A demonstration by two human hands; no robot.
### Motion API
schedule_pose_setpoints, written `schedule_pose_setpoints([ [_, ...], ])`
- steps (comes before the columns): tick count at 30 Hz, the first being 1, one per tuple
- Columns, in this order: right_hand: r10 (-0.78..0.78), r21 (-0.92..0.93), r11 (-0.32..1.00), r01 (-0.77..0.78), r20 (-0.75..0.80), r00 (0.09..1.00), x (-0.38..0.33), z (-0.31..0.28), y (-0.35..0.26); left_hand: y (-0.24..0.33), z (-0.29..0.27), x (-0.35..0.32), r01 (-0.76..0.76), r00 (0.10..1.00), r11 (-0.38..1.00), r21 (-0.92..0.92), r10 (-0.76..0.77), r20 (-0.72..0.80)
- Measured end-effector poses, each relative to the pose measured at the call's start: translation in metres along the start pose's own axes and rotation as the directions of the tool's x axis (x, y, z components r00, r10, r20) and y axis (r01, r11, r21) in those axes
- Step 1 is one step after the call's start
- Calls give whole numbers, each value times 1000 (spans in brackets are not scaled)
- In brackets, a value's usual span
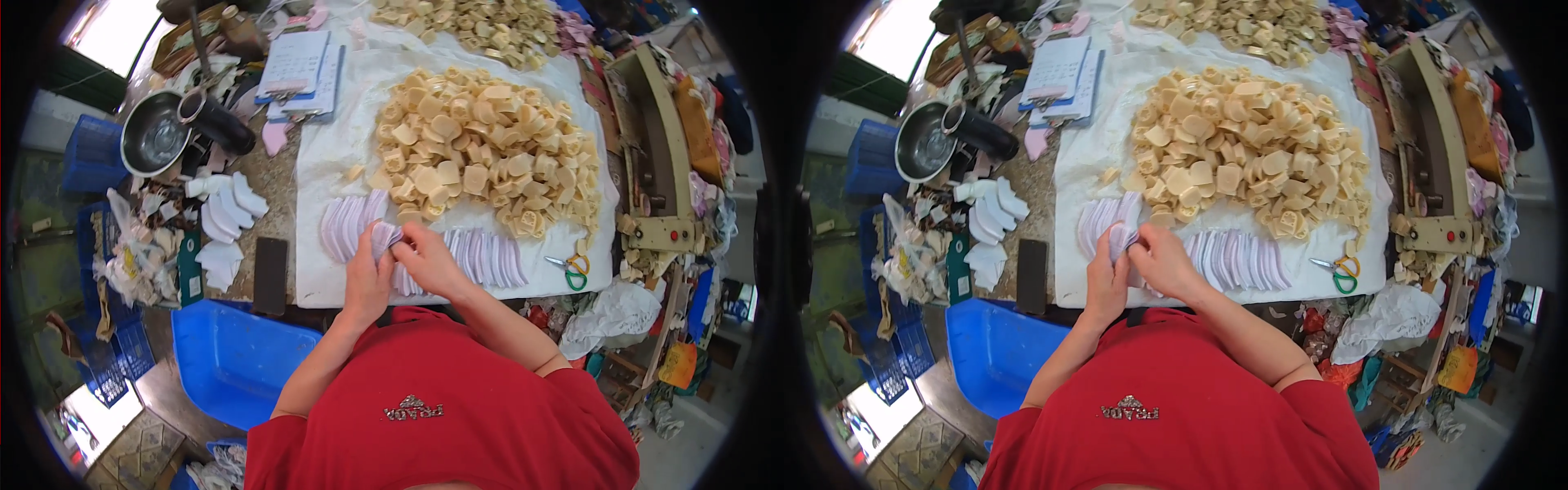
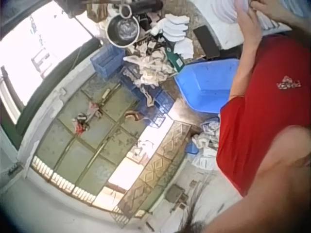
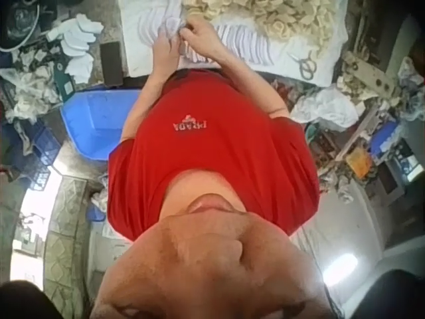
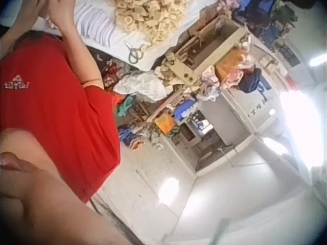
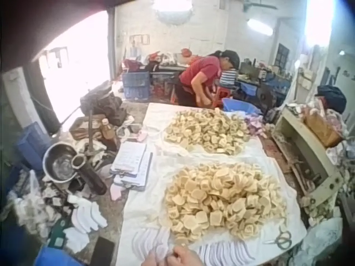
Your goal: The person is sorting and counting pink and white striped shoe components on a workbench in a factory setting.
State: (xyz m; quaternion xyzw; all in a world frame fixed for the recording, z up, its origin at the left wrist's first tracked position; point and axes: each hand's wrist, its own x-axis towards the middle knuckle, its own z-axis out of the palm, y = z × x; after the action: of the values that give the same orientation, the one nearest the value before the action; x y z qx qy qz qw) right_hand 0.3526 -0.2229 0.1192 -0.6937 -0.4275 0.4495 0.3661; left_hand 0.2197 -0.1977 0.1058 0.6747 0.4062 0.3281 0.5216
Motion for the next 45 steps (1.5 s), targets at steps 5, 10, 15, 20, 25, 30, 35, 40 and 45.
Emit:
schedule_pose_setpoints([
  [5, -269, -5, 963, 271, -135, 954, -14, 17, 4, -19, -2, -2, 311, 947, 941, -136, -319, -41],
  [10, -605, -178, 794, 581, -135, 785, -23, 10, -16, -22, 0, 11, 365, 862, 687, -629, -504, -50],
  [15, -517, -345, 787, 512, 84, 852, -50, -25, -4, -24, -29, 23, 266, 809, 479, -836, -583, -76],
  [20, 368, -587, 807, -59, 422, 829, -143, -111, 167, -18, -59, 38, 216, 885, 470, -856, -464, -32],
  [25, 531, -678, 735, -27, 550, 645, -170, -118, 149, -2, -50, 29, 335, 903, 348, -876, -383, 194],
  [30, -304, -328, 899, 292, 15, 953, -43, -51, 15, 13, -36, 26, 441, 887, 497, -747, -370, 277],
  [35, -390, -207, 900, 385, 15, 921, -12, 3, -14, 3, -26, 17, 373, 912, 669, -643, -392, 122],
  [40, -282, -207, 929, 306, 137, 950, -5, 2, -10, 3, -23, 8, 337, 895, 674, -657, -447, 0],
  [45, -287, -240, 918, 314, 141, 947, -1, 2, -5, -1, -17, 6, 330, 889, 655, -679, -458, -10],
])
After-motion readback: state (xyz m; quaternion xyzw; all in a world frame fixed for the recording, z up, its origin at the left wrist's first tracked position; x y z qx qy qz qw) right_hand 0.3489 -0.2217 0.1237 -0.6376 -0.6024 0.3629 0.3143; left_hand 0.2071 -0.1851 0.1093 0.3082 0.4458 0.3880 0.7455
